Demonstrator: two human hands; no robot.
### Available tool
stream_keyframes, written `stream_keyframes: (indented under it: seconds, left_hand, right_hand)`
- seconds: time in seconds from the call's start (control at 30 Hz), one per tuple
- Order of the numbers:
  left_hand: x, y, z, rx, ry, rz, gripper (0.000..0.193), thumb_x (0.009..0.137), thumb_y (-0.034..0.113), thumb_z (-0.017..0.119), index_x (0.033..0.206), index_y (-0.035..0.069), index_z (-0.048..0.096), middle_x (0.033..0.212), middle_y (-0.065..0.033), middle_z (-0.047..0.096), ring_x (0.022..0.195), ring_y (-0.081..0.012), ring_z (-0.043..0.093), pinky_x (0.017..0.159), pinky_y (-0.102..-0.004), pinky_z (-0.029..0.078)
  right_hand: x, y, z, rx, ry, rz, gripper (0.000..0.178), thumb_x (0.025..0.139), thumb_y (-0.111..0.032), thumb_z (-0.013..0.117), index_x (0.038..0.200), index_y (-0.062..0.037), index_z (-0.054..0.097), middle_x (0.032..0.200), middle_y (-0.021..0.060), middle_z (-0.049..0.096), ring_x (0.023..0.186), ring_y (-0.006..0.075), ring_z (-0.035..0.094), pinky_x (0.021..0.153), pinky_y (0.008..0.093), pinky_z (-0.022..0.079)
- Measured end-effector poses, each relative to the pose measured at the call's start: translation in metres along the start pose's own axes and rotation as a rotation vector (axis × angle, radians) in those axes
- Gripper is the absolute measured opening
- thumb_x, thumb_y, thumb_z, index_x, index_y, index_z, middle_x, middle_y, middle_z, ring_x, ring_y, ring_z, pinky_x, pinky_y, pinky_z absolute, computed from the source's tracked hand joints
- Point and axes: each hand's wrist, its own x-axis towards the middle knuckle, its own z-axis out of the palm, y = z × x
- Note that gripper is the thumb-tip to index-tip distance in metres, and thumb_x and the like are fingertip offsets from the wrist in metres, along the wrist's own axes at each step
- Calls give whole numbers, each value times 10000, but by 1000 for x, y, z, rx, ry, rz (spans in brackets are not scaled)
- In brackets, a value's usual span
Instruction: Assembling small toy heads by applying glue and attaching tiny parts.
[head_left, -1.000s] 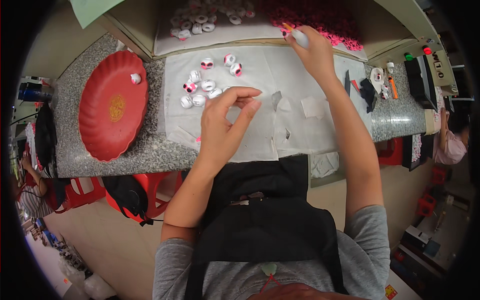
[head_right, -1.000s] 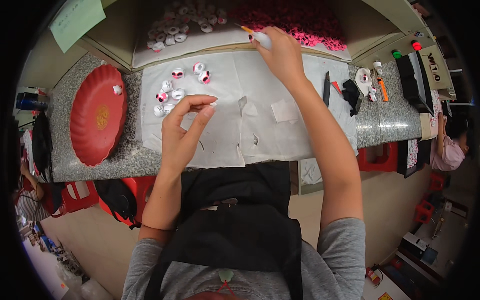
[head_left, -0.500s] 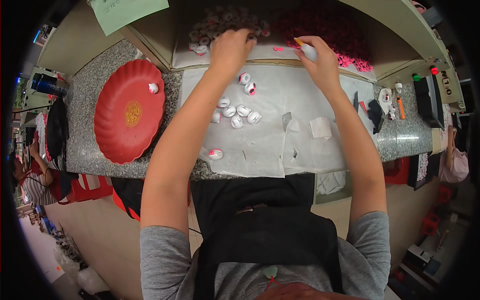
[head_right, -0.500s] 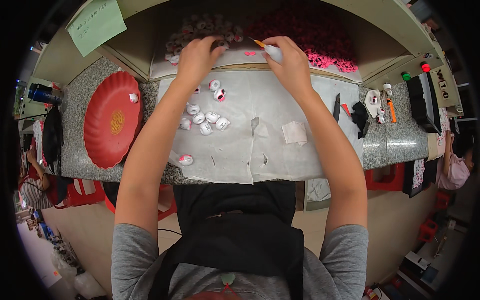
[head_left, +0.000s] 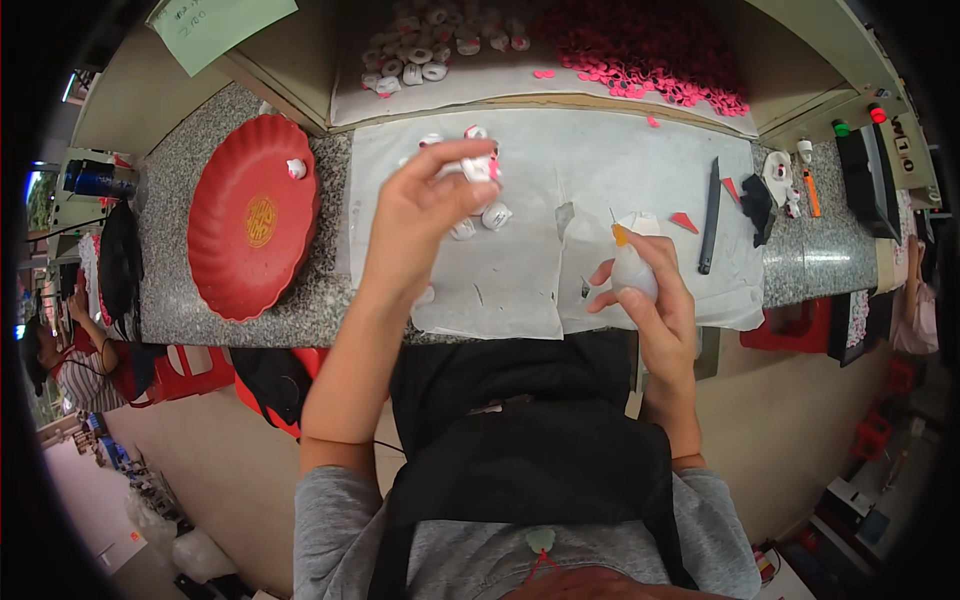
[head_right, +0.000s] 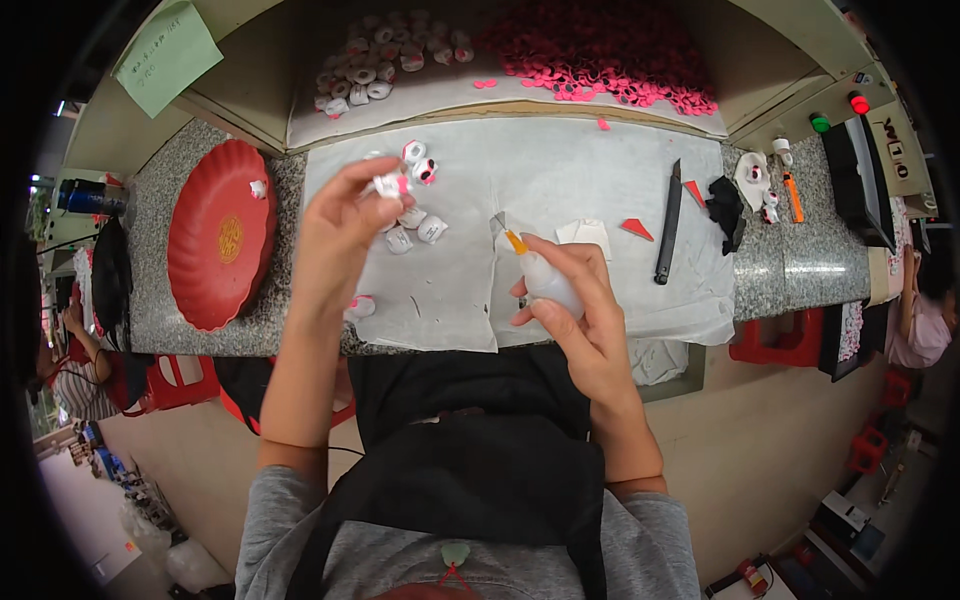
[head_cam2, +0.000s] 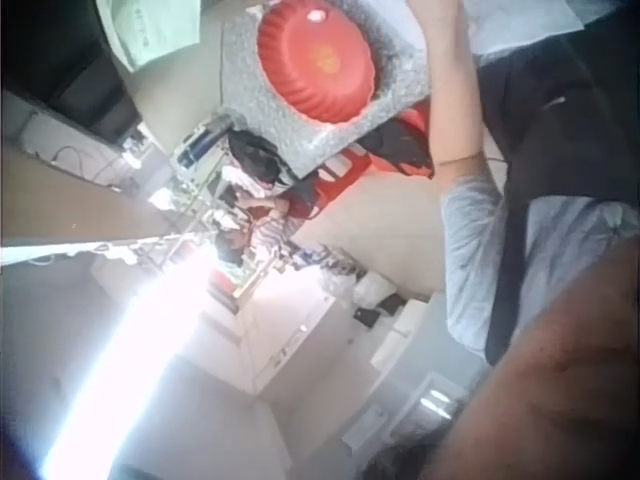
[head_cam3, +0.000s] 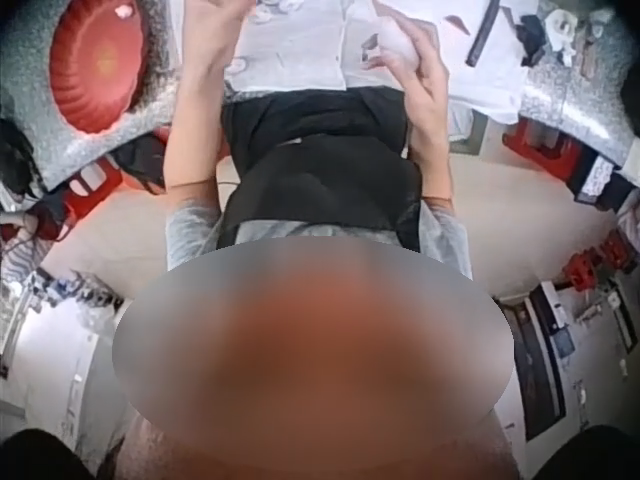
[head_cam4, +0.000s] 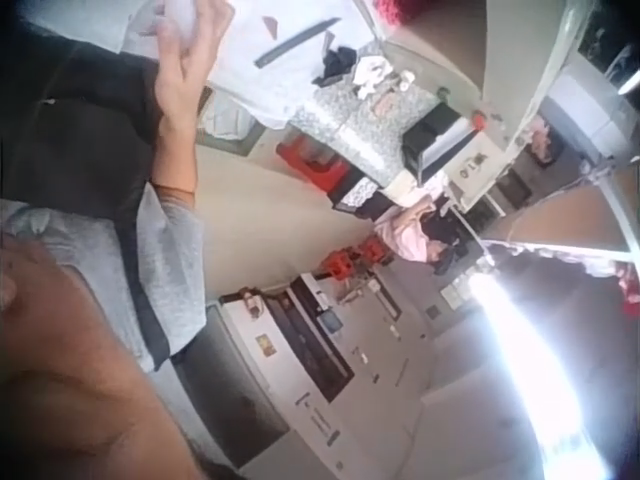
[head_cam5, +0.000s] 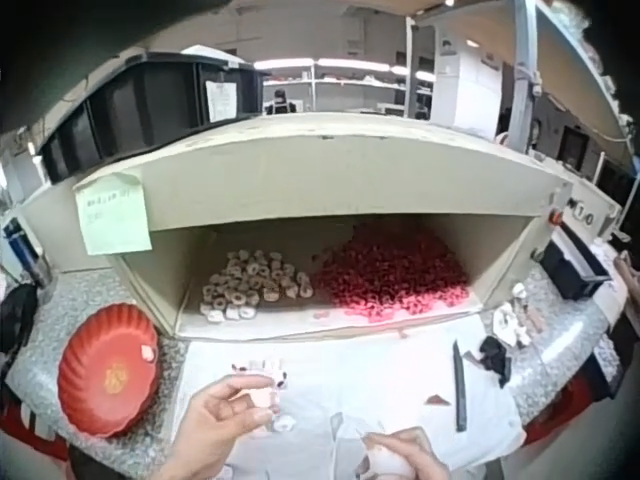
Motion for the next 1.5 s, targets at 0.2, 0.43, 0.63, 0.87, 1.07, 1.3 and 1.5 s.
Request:
stream_keyframes:
  seconds: [0.2, 0.43, 0.63, 0.87, 1.07, 1.3, 1.5]
  left_hand:
    - [-55, -32, 11, -349, 18, 10, 313, 742, -14, 510, 1050, -26, 454, 924, -117, 535, 823, -157, 534, 790, -290, 423]
    - [-75, -35, 19, -364, 5, 122, 359, 735, -40, 506, 1078, -42, 402, 988, -140, 506, 911, -170, 504, 798, -302, 421]
    - [-79, -34, 21, -313, 98, 97, 389, 702, 30, 570, 1055, -30, 418, 969, -155, 507, 828, -213, 541, 752, -338, 440]
    - [-77, -34, 22, -316, 75, 82, 385, 703, 27, 568, 1053, -36, 421, 973, -159, 500, 853, -200, 523, 764, -339, 438]
    - [-77, -36, 22, -294, 63, 68, 379, 709, 26, 561, 1054, -40, 419, 975, -157, 498, 880, -191, 510, 770, -348, 440]
    - [-78, -36, 22, -292, 67, 55, 376, 712, 28, 557, 1055, -42, 418, 975, -158, 498, 879, -193, 513, 773, -350, 439]
    - [-77, -39, 21, -288, 64, 65, 381, 708, 26, 560, 1055, -41, 418, 975, -161, 499, 873, -203, 518, 767, -352, 441]
  right_hand:
    - [-10, -8, 15, 112, 179, -105, 314, 673, -35, 513, 963, 40, 419, 877, 119, 402, 645, 171, 481, 511, 245, 424]
    - [-10, -10, 21, -52, 282, -470, 360, 626, -197, 663, 833, -53, 405, 758, 60, 387, 538, 110, 374, 476, 184, 345]
    - [-23, -13, 25, -305, -14, -598, 477, 459, -65, 775, 844, -79, 495, 813, 63, 472, 640, 166, 514, 524, 261, 453]
    - [-24, -13, 23, -311, -65, -585, 506, 432, -51, 779, 863, -81, 516, 855, 56, 491, 665, 187, 522, 536, 283, 458]
    - [-25, -14, 25, -332, -49, -552, 514, 425, -59, 782, 863, -83, 513, 860, 55, 493, 663, 190, 521, 542, 277, 454]
    - [-26, -15, 24, -337, -81, -562, 523, 422, -53, 783, 866, -89, 508, 863, 47, 496, 654, 189, 516, 525, 280, 449]
    - [-27, -15, 23, -324, -53, -559, 514, 423, -54, 783, 865, -89, 523, 853, 46, 504, 645, 183, 510, 503, 270, 443]
